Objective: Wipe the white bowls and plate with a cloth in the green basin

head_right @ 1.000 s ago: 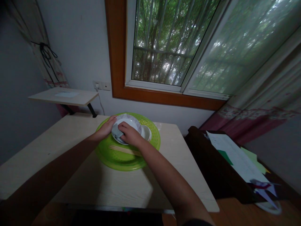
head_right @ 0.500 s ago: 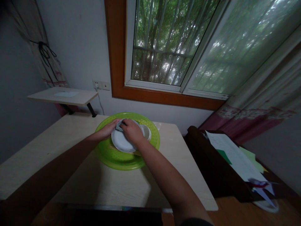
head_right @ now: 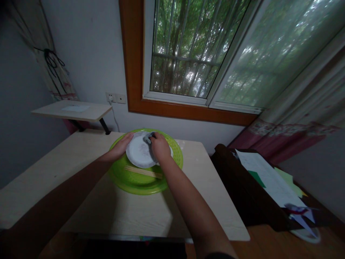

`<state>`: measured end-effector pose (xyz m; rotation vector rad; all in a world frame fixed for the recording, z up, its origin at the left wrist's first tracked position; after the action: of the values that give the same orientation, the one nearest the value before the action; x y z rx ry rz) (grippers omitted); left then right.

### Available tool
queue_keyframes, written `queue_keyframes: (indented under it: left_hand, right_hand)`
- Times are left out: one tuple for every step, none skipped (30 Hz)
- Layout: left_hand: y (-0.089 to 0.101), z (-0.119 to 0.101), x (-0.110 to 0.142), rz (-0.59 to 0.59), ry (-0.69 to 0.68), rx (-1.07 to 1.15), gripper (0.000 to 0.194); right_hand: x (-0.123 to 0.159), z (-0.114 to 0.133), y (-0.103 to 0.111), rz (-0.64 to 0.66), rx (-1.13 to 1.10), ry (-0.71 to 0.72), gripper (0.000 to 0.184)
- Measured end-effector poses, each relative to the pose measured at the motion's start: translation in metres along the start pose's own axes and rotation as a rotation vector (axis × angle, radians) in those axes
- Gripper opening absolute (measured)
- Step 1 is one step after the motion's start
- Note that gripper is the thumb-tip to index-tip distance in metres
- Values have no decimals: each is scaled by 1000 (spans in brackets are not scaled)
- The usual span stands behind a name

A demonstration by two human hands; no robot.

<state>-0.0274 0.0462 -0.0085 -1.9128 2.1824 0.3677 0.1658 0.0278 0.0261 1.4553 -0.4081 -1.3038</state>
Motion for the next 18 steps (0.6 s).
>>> queue_keyframes:
  left_hand:
    - [2,-1,0,-37,4,-4,46]
    - [5,-2,0,-75,8,-11,45]
    - [7,-2,0,-110,10,-22,45]
    - [9,-2,0,-140,13,-37,45]
    - [12,-2,0,-166,14,-56,44]
    - [14,-1,-1,-191,14,-75,44]
    - [16,0,-1,-214,13,-91,43]
    - [18,1,-2,-236,13,-104,43]
    - [20,2,-2,-257,11,-112,43]
    - [22,2,-3,-275,10,-115,42]
    - [23,3,-3,-289,8,-115,42]
    - [24,4,-3,-296,9,-116,42]
    - [25,5,-4,-300,11,-120,42]
    - [25,6,-4,-301,14,-124,42]
    - [26,8,-5,-299,15,-127,42]
    - [26,9,-5,-296,14,-131,43]
    - [25,10,-6,-288,12,-136,43]
    - [25,12,-6,-280,11,-142,44]
  right_hand:
    - [0,-1,0,9,5,-4,32]
    - [0,-2,0,18,16,-7,32]
    - [0,-2,1,29,31,-9,32]
    - [0,-2,1,46,47,-10,32]
    - [0,-2,2,64,63,-14,30]
    - [1,-1,2,83,75,-18,28]
    - [2,0,3,99,81,-19,26]
    - [3,2,4,114,76,-13,25]
    - [4,3,4,128,58,3,25]
    - [5,5,3,144,26,35,25]
    - [6,8,2,165,-22,84,25]
    - [7,11,0,192,-86,146,24]
    - [9,14,-2,218,-161,212,23]
    - [11,17,-5,241,-246,277,23]
    - [12,20,-7,256,-334,333,24]
    - [13,22,-8,265,-421,377,25]
    - [14,24,-9,273,-497,406,26]
    - [15,26,-9,284,-558,424,26]
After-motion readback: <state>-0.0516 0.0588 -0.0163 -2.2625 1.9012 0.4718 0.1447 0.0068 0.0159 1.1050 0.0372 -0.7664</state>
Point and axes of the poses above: each hand's wrist, its own x-axis away from the middle knuckle, its own y-axis out of the back of the hand, z = x × y, the point moved 4 cm from there along -x, towards the middle knuckle, and after that the axes turned 1 degree about z, right-handed, at the moved point
